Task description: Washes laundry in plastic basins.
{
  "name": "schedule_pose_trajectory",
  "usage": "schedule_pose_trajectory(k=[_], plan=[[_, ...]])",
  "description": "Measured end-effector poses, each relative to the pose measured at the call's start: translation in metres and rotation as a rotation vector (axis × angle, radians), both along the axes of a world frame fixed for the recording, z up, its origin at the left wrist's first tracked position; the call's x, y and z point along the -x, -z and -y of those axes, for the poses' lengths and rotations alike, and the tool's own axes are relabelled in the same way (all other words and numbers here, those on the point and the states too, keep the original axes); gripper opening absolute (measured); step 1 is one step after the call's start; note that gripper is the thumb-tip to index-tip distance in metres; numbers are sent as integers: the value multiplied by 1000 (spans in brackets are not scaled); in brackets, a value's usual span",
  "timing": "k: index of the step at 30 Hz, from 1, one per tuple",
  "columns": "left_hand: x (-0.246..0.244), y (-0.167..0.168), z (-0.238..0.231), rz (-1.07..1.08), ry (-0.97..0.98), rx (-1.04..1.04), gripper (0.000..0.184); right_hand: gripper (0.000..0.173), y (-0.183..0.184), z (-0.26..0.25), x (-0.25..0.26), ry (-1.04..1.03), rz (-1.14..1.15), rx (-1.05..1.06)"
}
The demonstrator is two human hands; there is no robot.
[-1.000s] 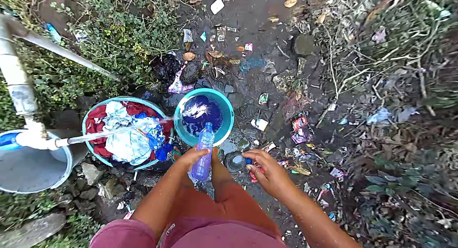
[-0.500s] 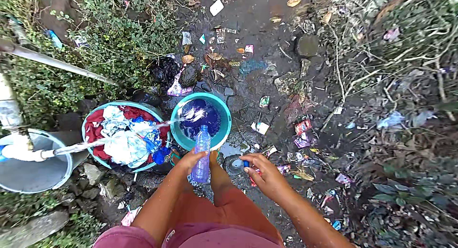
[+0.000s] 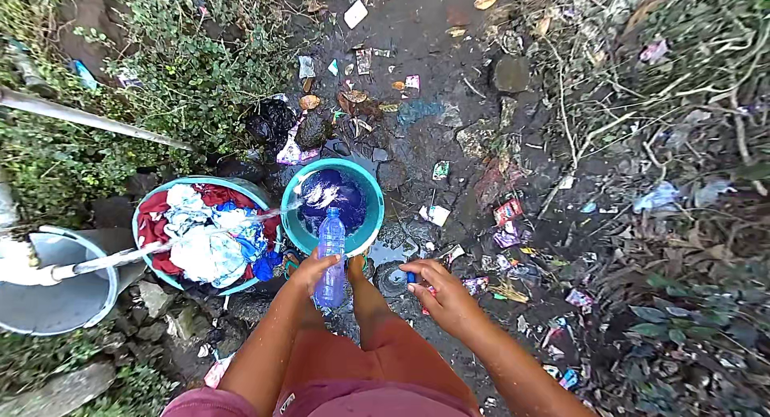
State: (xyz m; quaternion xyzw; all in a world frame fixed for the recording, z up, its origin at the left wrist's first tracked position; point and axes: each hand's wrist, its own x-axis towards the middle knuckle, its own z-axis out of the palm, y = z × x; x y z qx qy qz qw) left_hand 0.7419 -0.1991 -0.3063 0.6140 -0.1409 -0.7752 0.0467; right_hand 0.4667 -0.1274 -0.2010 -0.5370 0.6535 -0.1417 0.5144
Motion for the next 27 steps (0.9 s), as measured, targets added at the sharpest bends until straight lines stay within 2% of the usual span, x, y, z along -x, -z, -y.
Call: schedule_pose_trajectory(k=[4,9,14,19,23,27], plan=[[-11,-1,-2,15,98,144,82,33,1,-1,-2,6,7,3],[-22,0,-10,88,299,468,100,33,-2,1,-10,-3,13,-14],[-23,-4,-15,191,244,650,96,34,-3,10,-20,-27,22,18],[-22,-2,-20,254,314,759,92,41,-9,29,-38,-67,44,39],[-23,4,-29,281,347,884,86,62,-24,60,-59,-271,-9,-105],[-26,6,-35,320,385,1046,77,69,-33,80,-87,-492,-216,-248]])
